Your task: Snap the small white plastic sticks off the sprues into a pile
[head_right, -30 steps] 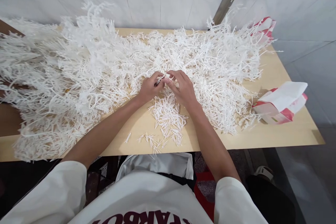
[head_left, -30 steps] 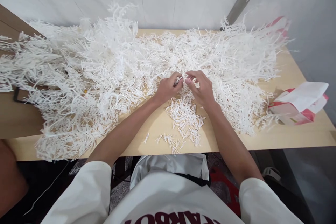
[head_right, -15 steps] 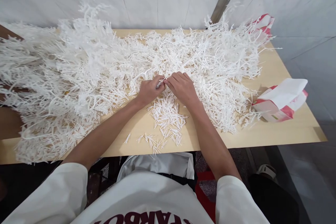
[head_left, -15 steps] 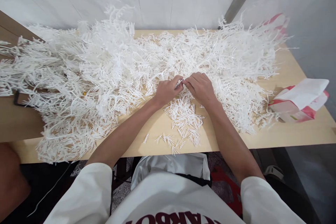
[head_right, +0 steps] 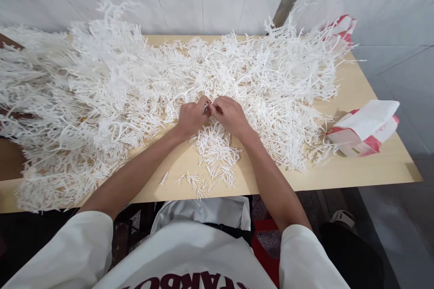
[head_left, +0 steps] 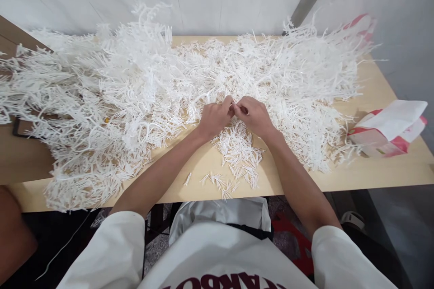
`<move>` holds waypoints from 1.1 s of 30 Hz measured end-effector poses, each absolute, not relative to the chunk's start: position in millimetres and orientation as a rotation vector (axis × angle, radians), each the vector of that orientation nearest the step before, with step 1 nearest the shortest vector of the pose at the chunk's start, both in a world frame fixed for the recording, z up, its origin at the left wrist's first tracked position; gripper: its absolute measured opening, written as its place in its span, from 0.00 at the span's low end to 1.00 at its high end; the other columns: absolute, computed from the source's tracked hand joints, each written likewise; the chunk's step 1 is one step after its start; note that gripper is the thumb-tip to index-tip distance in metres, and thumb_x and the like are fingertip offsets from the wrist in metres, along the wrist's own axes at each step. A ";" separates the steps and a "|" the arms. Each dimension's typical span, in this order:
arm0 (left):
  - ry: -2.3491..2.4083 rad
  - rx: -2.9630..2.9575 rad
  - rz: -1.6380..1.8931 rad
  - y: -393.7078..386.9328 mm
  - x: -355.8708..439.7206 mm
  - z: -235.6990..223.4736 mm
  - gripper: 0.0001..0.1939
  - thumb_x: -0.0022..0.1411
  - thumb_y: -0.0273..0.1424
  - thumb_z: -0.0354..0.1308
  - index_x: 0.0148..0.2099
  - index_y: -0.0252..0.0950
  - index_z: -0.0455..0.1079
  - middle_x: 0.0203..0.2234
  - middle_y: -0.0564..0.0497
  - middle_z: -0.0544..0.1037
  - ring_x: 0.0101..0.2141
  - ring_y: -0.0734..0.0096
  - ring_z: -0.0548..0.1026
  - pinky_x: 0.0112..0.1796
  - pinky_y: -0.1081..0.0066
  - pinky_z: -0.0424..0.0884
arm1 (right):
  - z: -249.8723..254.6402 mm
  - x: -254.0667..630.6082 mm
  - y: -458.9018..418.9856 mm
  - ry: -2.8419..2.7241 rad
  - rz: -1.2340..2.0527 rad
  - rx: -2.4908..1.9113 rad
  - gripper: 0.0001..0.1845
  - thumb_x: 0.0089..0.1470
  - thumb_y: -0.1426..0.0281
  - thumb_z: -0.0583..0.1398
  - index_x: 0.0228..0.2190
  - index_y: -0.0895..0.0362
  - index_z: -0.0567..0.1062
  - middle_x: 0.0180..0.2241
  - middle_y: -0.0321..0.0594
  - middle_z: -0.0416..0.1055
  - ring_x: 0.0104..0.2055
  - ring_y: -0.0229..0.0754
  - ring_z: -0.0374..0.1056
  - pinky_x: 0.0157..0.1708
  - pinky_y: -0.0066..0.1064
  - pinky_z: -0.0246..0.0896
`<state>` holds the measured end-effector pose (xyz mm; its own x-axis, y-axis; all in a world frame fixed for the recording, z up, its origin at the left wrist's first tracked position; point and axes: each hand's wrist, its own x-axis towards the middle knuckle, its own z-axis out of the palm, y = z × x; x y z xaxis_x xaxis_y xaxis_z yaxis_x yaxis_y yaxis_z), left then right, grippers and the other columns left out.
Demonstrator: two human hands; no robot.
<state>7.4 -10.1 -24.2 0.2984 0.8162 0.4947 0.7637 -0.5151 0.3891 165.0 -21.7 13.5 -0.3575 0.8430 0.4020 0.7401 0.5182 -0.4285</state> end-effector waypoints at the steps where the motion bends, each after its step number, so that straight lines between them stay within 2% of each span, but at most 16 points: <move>1: 1.499 2.450 1.019 -9.9 7.3 -23.7 0.13 0.67 0.38 0.47 0.40 0.36 0.66 0.18 0.51 0.72 0.20 0.73 0.69 0.25 0.72 0.55 | 14.1 164.2 -22.3 -2.133 0.299 -1.291 0.15 0.60 0.65 0.53 0.21 0.54 0.62 0.22 0.34 0.61 0.26 0.35 0.55 0.28 0.31 0.51; 8: 1.452 2.380 1.030 -11.8 8.5 -19.0 0.15 0.69 0.41 0.44 0.37 0.37 0.65 0.18 0.53 0.70 0.19 0.75 0.67 0.23 0.72 0.51 | 18.3 165.2 -23.1 -1.839 0.776 -1.215 0.22 0.55 0.51 0.56 0.22 0.55 0.66 0.20 0.31 0.59 0.23 0.32 0.52 0.25 0.29 0.50; 11: 1.461 2.306 1.012 -6.9 6.5 -18.6 0.14 0.68 0.41 0.47 0.36 0.38 0.65 0.17 0.55 0.68 0.19 0.75 0.64 0.24 0.72 0.50 | 21.2 165.1 -26.1 -1.775 0.921 -1.153 0.22 0.53 0.50 0.58 0.21 0.56 0.67 0.19 0.30 0.58 0.22 0.31 0.51 0.23 0.28 0.49; 14: 1.530 2.099 1.052 2.9 -0.2 -15.8 0.13 0.66 0.40 0.50 0.31 0.38 0.62 0.16 0.56 0.65 0.18 0.77 0.59 0.23 0.71 0.50 | 28.5 163.2 -33.5 -1.760 1.042 -1.012 0.22 0.54 0.53 0.59 0.20 0.56 0.68 0.19 0.31 0.61 0.22 0.31 0.55 0.23 0.28 0.51; 16: 1.529 1.924 1.203 7.4 -5.2 -12.3 0.13 0.67 0.40 0.47 0.33 0.38 0.62 0.15 0.58 0.63 0.18 0.77 0.60 0.24 0.72 0.52 | 33.0 161.9 -37.0 -1.716 1.014 -0.972 0.21 0.54 0.54 0.60 0.20 0.56 0.69 0.20 0.32 0.64 0.23 0.31 0.59 0.25 0.27 0.54; 18: 1.360 1.865 1.187 8.1 -8.0 -8.9 0.13 0.68 0.42 0.46 0.38 0.39 0.62 0.14 0.59 0.62 0.18 0.77 0.62 0.24 0.72 0.55 | 33.9 161.7 -36.1 -1.631 0.924 -1.031 0.19 0.54 0.54 0.60 0.21 0.55 0.71 0.21 0.32 0.67 0.24 0.32 0.61 0.27 0.27 0.57; 21: 1.125 1.814 1.129 4.8 -7.9 -6.5 0.16 0.68 0.46 0.44 0.45 0.40 0.61 0.17 0.59 0.68 0.20 0.77 0.68 0.26 0.73 0.61 | 26.9 164.5 -27.7 -1.506 0.814 -1.177 0.18 0.51 0.53 0.62 0.26 0.55 0.75 0.23 0.33 0.70 0.26 0.33 0.64 0.28 0.28 0.60; 25: 1.013 1.820 1.091 0.7 -6.6 -6.1 0.18 0.68 0.47 0.41 0.47 0.40 0.59 0.20 0.57 0.72 0.22 0.77 0.71 0.28 0.73 0.64 | 16.4 168.5 -18.7 -1.430 0.722 -1.285 0.20 0.42 0.51 0.66 0.25 0.54 0.72 0.23 0.31 0.68 0.25 0.31 0.62 0.26 0.26 0.59; 30: 0.959 1.901 1.004 -1.8 -7.7 -4.2 0.18 0.69 0.47 0.41 0.47 0.38 0.60 0.22 0.56 0.74 0.23 0.78 0.71 0.28 0.74 0.65 | 18.4 166.2 -22.6 -1.578 0.856 -1.224 0.20 0.55 0.50 0.57 0.36 0.52 0.72 0.29 0.34 0.71 0.28 0.33 0.67 0.29 0.28 0.61; 33: 0.954 1.957 0.983 -2.7 -7.8 -2.8 0.17 0.69 0.45 0.41 0.44 0.37 0.61 0.23 0.56 0.74 0.24 0.78 0.71 0.28 0.75 0.65 | 18.4 166.2 -24.9 -1.815 0.806 -1.184 0.16 0.58 0.54 0.55 0.33 0.53 0.73 0.28 0.34 0.72 0.29 0.34 0.66 0.31 0.28 0.59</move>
